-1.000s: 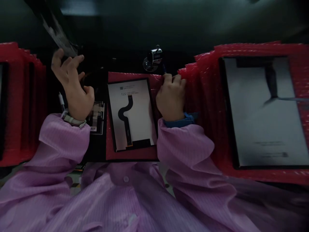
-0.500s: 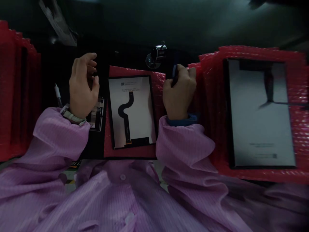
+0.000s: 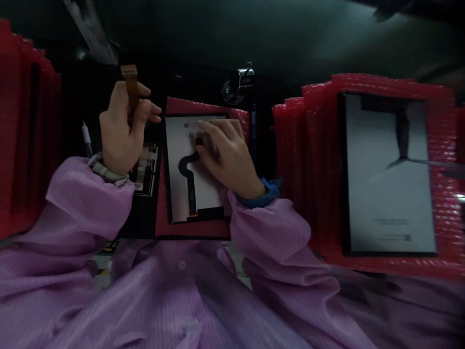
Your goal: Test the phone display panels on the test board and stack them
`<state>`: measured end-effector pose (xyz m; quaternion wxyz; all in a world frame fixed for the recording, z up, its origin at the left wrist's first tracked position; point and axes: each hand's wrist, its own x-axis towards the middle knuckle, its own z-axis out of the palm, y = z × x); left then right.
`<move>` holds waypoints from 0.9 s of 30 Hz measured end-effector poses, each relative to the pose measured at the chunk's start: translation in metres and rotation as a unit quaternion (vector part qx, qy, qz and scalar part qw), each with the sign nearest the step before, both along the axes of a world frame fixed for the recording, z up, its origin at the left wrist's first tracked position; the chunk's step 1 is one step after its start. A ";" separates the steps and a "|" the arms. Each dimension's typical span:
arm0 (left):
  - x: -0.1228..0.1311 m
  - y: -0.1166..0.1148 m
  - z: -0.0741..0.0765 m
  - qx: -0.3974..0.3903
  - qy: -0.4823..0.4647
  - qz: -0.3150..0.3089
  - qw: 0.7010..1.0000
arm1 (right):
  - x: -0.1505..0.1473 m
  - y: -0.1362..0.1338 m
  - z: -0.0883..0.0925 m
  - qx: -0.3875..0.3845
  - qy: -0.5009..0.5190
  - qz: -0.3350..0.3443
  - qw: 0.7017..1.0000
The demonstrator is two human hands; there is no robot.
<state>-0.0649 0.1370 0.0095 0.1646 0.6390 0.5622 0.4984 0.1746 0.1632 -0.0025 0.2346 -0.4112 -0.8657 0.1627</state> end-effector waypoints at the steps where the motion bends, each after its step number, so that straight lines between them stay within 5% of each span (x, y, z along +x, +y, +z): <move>1: 0.000 -0.001 0.002 0.008 0.015 0.002 1.000 | 0.000 -0.001 -0.001 0.003 -0.002 -0.010 1.000; 6: 0.000 -0.002 0.007 -0.008 0.127 0.033 0.991 | 0.027 0.021 -0.018 0.014 -0.040 -0.219 0.975; 10: -0.002 -0.001 0.006 -0.032 0.158 0.031 0.986 | 0.044 0.036 -0.031 -0.036 -0.107 -0.307 0.945; 20: 0.003 -0.002 0.006 -0.047 0.123 0.022 0.991 | 0.051 0.035 -0.014 0.024 0.053 -0.283 0.957; 27: -0.003 0.000 0.004 -0.025 0.121 -0.014 0.992 | 0.046 0.046 -0.030 -0.085 0.081 -0.247 0.962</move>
